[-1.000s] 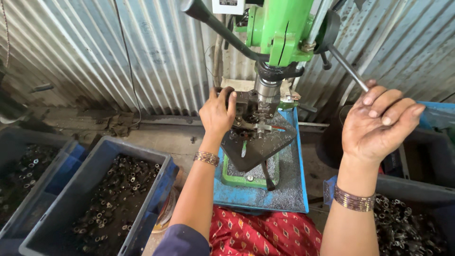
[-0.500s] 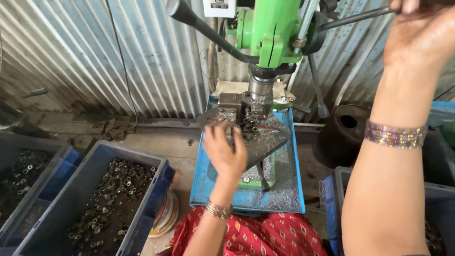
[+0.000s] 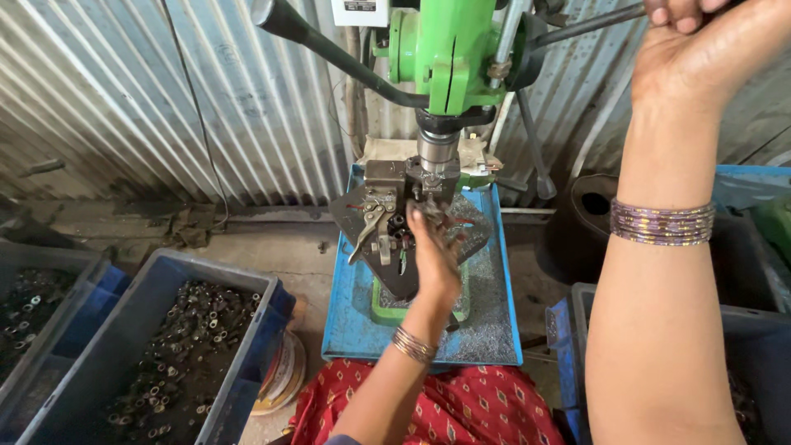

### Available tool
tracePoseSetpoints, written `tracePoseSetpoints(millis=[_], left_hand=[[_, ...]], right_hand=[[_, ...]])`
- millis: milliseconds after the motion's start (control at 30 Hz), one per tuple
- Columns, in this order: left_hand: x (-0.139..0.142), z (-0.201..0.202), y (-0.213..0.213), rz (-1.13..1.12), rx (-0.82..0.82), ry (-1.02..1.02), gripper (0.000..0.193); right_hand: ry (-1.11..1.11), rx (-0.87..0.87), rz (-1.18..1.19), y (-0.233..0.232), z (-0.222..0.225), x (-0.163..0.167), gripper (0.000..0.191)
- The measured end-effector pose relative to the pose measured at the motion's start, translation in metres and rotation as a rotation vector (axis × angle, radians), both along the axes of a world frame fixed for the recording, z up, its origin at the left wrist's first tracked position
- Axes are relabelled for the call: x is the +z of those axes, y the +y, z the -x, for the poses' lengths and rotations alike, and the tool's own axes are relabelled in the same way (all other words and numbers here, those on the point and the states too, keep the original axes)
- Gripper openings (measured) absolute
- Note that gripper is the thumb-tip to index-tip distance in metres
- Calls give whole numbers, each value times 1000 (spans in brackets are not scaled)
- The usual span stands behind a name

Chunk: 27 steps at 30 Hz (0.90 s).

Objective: The person operates a bench drill press, placing small metal fittings into a jig under the bit and pulling the feed lever to drill them one at a time. They move finished parts into a bin beside the machine and continue drilling more parts from the supply trays.

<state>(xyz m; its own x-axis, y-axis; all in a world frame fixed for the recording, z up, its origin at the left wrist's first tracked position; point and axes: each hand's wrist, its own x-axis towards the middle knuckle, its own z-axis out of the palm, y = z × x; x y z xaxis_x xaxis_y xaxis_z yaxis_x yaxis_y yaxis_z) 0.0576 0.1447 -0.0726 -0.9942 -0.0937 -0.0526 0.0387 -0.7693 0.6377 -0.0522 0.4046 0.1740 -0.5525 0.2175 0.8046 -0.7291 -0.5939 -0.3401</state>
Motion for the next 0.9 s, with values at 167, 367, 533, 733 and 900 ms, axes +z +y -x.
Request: tracePoseSetpoints(millis=[167, 367, 533, 733, 900], left_hand=[[22, -73, 47, 183, -596, 228, 89], [43, -88, 30, 1361, -303, 524, 71], [25, -57, -5, 1988, 417, 271, 71], [1, -56, -15, 2004, 469, 308, 66], [10, -52, -18, 1974, 253, 339, 47]], right_hand=[[22, -19, -24, -1, 1, -10, 57], [63, -62, -140, -10, -17, -3, 60], [61, -5, -124, -22, -24, 5, 59], [31, 44, -54, -24, -22, 2, 57], [43, 16, -78, -23, -22, 2, 58]])
